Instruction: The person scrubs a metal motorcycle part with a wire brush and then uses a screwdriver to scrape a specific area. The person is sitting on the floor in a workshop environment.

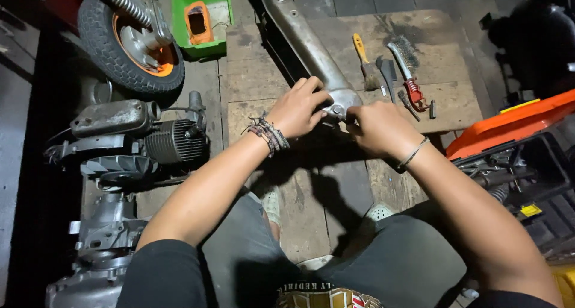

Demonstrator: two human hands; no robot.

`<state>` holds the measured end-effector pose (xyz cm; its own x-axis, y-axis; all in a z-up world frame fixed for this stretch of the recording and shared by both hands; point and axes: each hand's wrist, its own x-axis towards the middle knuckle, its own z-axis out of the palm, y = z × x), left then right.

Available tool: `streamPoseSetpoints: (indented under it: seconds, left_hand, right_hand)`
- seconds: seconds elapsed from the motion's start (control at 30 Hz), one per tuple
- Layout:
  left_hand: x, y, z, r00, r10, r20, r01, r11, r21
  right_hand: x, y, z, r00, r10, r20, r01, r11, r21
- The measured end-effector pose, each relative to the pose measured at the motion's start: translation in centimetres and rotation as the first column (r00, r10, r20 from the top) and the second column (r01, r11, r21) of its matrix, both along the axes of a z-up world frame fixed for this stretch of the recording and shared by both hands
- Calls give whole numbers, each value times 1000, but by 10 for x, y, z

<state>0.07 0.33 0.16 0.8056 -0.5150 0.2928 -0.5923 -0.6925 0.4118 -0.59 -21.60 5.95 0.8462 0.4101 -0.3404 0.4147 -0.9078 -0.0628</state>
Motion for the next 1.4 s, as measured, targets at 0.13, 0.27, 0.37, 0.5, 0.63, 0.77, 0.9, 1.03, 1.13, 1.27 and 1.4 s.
streamPoseSetpoints:
  seconds: [0.13, 0.27, 0.37, 0.5, 0.63, 0.77, 0.9, 1.03, 1.13, 1.27, 1.4]
  left_hand:
    - [1, 0, -1, 1000, 2, -15, -2, 1000, 9]
    - [2, 0, -2, 1000, 2, -15, -2, 1000, 9]
    - [-1, 0, 2, 1000, 6, -25, -6, 1000, 13]
    - [-2, 0, 4, 1000, -1, -14, 0, 1000, -3]
    - [-1, 1, 1, 1000, -2, -9, 2, 1000, 0]
    - [0, 0, -4, 1000, -2, 11, 2, 1000, 3]
    - [0, 1, -4, 1000, -1, 13, 1, 1000, -6]
    - [-1, 1, -5, 1000, -2, 15, 2, 1000, -10]
    - [0, 1, -4, 1000, -3, 7, 3, 1000, -7]
    - [-3, 1, -3, 1000, 14, 25, -14, 1000, -3]
    - [-6, -1, 4, 999, 24, 33, -25, 1000, 15]
  right_hand:
    - [0, -4, 6, 1000, 5, 12, -5, 1000, 4]
    - [0, -7, 6, 999, 31, 5, -31, 999, 25]
    - [-4, -5, 8, 999, 32, -10, -31, 995, 90]
    - [1, -1, -10, 999, 27, 21, -30, 985, 168]
    - [0, -5, -18, 1000, 13, -10, -11, 981, 195]
    - [1, -4, -25, 1000, 6, -4, -5, 980, 201]
    - [4, -6, -25, 1000, 16, -9, -14, 991, 132]
    - [-1, 1, -24, 1000, 13, 19, -16, 986, 164]
    - [4, -4, -31, 1000, 29, 11, -30, 987, 155]
    - [2, 1, -27, 999, 35, 31, -38, 992, 120]
    - [6, -2, -28, 999, 46, 17, -47, 994, 103]
